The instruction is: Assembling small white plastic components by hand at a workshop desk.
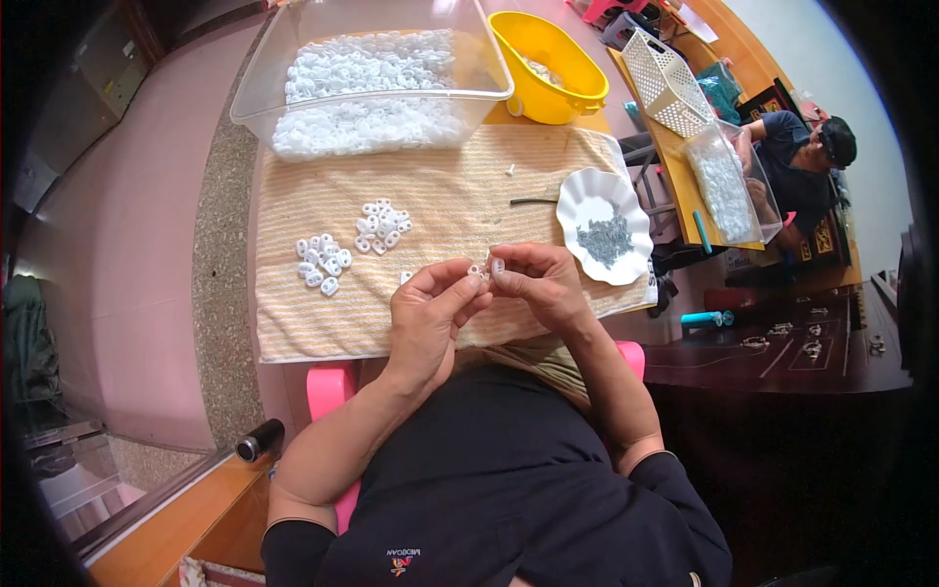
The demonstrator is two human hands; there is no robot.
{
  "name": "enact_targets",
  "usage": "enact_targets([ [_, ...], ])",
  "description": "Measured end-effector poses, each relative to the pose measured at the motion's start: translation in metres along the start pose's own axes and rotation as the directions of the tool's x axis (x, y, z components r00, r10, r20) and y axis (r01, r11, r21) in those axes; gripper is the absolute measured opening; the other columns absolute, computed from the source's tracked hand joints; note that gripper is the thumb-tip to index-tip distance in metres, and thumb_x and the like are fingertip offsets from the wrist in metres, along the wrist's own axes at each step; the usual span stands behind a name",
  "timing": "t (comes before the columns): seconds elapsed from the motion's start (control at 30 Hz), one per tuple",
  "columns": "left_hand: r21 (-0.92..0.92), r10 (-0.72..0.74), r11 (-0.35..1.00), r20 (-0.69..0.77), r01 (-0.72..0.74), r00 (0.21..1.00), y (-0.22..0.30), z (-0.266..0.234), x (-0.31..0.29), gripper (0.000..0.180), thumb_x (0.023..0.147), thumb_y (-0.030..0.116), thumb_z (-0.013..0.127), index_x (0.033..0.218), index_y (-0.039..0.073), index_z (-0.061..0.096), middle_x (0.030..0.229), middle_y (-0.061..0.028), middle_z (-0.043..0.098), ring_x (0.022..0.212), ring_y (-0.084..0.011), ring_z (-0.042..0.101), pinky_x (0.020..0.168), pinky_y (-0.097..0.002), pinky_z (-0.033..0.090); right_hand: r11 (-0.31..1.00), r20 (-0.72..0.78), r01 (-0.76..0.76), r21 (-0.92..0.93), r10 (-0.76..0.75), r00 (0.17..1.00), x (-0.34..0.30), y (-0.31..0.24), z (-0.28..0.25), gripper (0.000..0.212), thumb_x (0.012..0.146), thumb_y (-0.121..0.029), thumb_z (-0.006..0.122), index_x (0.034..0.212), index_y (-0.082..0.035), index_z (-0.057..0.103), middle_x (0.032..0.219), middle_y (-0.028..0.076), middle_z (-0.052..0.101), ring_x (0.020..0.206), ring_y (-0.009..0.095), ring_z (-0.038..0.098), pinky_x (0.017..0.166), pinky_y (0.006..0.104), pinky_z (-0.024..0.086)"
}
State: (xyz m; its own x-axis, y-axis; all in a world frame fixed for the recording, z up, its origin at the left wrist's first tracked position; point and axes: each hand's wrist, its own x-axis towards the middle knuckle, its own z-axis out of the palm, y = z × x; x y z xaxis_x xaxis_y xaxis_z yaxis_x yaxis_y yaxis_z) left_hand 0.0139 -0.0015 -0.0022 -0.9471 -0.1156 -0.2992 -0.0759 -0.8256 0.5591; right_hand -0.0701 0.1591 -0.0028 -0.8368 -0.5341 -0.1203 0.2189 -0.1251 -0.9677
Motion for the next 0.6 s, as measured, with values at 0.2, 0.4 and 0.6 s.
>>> enact_targets([
  [0.2,0.020,0.000,1.000,-0.014,0.000,1.000,0.0006,0.0001,0.0015,0.020,0.087,0.000,0.064,0.105,-0.004,0.058,0.093,-0.0112,0.065,0.080,-0.0165,0.066,0.075,-0.0263,0.057,0.999,0.065,-0.025,-0.045,0.028,0.998,0.0015,0.0004,-0.0096,0.032,0.085,-0.001,0.067,0.116,0.003,0.060,0.100,0.010,0.066,0.086,0.016,0.065,0.076,0.0292,0.057],
  [0.4,0.043,-0.011,0.999,-0.020,0.012,1.000,0.0002,-0.0004,0.0023,0.020,0.086,0.000,0.064,0.105,-0.005,0.058,0.093,-0.0115,0.065,0.079,-0.0159,0.066,0.074,-0.0252,0.057,0.999,0.075,-0.035,-0.016,0.036,0.997,0.0018,-0.0026,-0.0066,0.030,0.086,-0.001,0.067,0.114,0.003,0.059,0.098,0.010,0.066,0.084,0.014,0.065,0.072,0.0266,0.055],
  [0.6,0.064,-0.033,0.997,-0.021,0.034,0.999,0.0016,0.0012,0.0021,0.019,0.086,0.001,0.065,0.104,-0.002,0.059,0.091,-0.0109,0.066,0.077,-0.0154,0.066,0.072,-0.0246,0.057,0.999,0.071,-0.021,-0.038,0.023,0.997,0.0026,-0.0025,-0.0066,0.029,0.086,0.000,0.066,0.114,0.003,0.059,0.096,0.009,0.066,0.082,0.013,0.064,0.072,0.0255,0.054],
])
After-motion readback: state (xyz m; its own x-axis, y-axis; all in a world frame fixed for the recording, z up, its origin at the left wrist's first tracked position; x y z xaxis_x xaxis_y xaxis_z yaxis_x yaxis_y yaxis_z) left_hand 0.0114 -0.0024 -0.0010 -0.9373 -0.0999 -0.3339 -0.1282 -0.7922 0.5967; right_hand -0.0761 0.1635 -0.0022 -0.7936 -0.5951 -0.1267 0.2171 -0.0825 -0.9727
